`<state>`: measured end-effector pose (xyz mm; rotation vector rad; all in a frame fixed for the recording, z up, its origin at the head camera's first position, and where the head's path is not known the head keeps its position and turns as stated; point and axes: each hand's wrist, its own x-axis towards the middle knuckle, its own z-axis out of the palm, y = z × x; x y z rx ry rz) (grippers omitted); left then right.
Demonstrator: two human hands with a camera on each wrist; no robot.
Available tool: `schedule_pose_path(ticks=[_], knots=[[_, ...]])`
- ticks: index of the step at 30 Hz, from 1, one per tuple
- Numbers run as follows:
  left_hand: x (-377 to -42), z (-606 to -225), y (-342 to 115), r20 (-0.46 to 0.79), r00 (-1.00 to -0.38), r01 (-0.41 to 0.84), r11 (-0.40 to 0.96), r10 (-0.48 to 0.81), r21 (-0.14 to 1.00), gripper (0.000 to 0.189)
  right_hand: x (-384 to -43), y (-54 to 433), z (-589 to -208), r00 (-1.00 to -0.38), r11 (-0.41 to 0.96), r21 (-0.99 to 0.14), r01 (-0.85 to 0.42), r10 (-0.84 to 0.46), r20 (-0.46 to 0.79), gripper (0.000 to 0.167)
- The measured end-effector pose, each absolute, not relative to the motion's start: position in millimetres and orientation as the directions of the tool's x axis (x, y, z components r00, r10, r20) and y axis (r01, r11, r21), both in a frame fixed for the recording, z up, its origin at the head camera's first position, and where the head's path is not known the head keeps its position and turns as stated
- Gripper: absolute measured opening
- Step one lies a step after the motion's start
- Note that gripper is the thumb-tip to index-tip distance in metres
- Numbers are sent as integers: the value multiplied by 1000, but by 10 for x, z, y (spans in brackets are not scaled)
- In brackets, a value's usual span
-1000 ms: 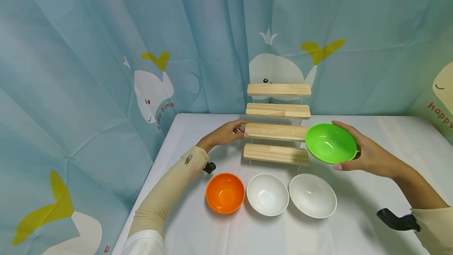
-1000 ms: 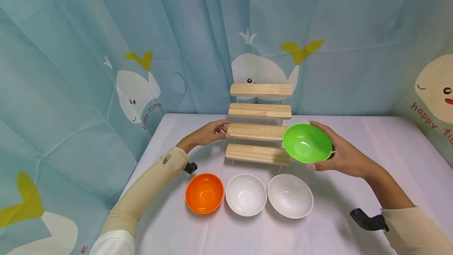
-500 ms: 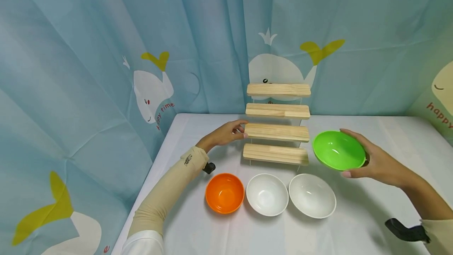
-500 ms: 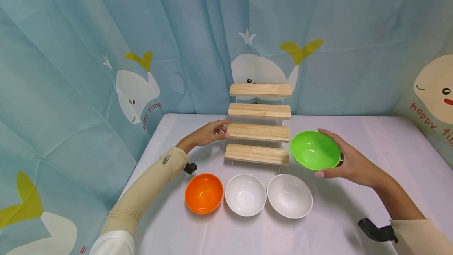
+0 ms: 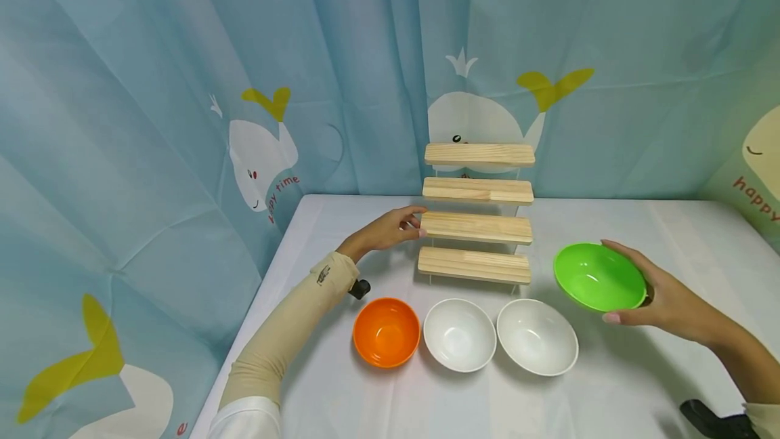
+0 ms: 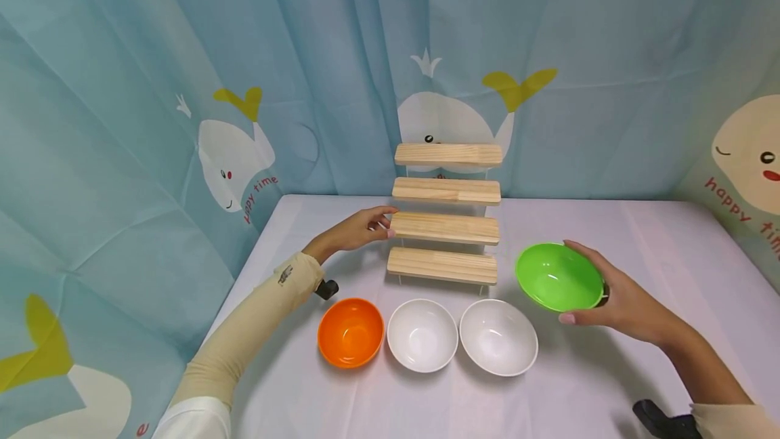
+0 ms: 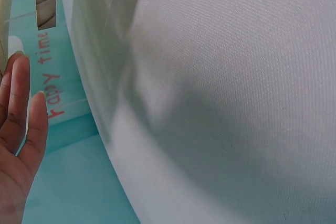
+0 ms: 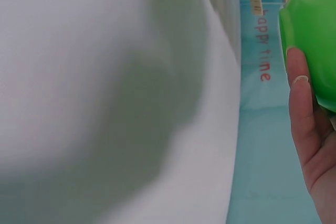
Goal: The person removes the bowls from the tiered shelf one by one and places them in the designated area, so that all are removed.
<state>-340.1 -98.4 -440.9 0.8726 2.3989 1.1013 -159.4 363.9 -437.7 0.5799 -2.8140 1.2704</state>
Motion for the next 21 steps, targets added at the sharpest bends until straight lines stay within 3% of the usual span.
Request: schedule_pose_path(ticks=[21], knots=[[-3381,-4407,-989,-62,-748,376,499,661,781,60,-1326,3887,-4626,-942,649,-706,-283,-325,79,112]])
